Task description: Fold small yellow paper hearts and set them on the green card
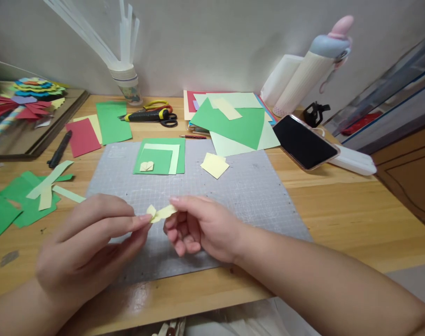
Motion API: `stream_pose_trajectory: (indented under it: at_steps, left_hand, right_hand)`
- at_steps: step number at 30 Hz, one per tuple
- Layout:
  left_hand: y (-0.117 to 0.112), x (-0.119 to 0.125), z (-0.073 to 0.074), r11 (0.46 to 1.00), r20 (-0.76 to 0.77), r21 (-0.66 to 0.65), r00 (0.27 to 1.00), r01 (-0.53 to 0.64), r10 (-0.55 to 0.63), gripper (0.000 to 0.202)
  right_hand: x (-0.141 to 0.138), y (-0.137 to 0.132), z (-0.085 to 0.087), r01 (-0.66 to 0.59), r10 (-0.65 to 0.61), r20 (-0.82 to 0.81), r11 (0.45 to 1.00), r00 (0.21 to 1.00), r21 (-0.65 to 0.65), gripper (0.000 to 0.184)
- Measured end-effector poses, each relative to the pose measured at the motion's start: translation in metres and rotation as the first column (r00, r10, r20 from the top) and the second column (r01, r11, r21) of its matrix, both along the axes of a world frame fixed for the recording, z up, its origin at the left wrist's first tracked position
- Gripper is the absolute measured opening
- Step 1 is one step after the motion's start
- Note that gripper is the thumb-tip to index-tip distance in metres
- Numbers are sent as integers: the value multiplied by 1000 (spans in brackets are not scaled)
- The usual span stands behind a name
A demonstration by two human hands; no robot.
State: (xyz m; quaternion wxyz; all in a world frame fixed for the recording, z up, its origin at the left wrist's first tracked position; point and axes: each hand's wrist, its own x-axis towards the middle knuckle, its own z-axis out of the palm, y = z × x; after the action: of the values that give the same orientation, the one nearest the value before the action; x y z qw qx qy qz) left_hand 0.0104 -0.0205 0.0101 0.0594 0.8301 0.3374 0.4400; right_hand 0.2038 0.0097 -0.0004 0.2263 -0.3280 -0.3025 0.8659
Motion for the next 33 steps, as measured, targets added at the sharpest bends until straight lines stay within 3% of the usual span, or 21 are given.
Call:
stream_pose_trajectory:
  at_steps: [2,4,6,8,10,13,15,16,20,33]
  left_hand:
    - [2,1,0,998,-12,-61,1000,13,-13,27]
    - [4,2,-1,978,57,-209,998,18,-6,24]
    - [6,5,-2,897,199,-439,980,59,32,15]
    - [8,6,-4,737,368,-660,919,150,143,8]
    - [10,7,-6,545,482,-792,829,274,285,7]
    - [12,6,-8,286,526,-850,748,443,405,14]
    - [12,6,-7,157,518,-850,743,503,424,16]
    - [12,6,-6,119,515,-847,743,519,428,16]
    - [11,5,-5,68,497,-850,755,522,428,18]
    - [11,6,-3,79,422,-898,798,433,429,23]
  right_hand:
    - [0,0,2,35,-36,33,998,999,48,29]
    - [0,-1,1,90,-105,99,985,990,148,27]
    - [0,-3,0,136,-178,132,951,975,277,25]
    - [0,-4,-1,144,-214,126,896,969,420,23]
    - [0,-6,-1,129,-226,120,835,967,535,22]
    - [1,-7,-1,105,-252,145,765,957,636,22]
    - [2,-7,0,87,-266,168,735,949,673,23]
    - [2,-7,0,78,-271,177,722,946,687,24]
    - [2,-6,1,43,-271,201,687,941,726,25]
    - [1,-8,3,-1,-276,251,671,928,742,27]
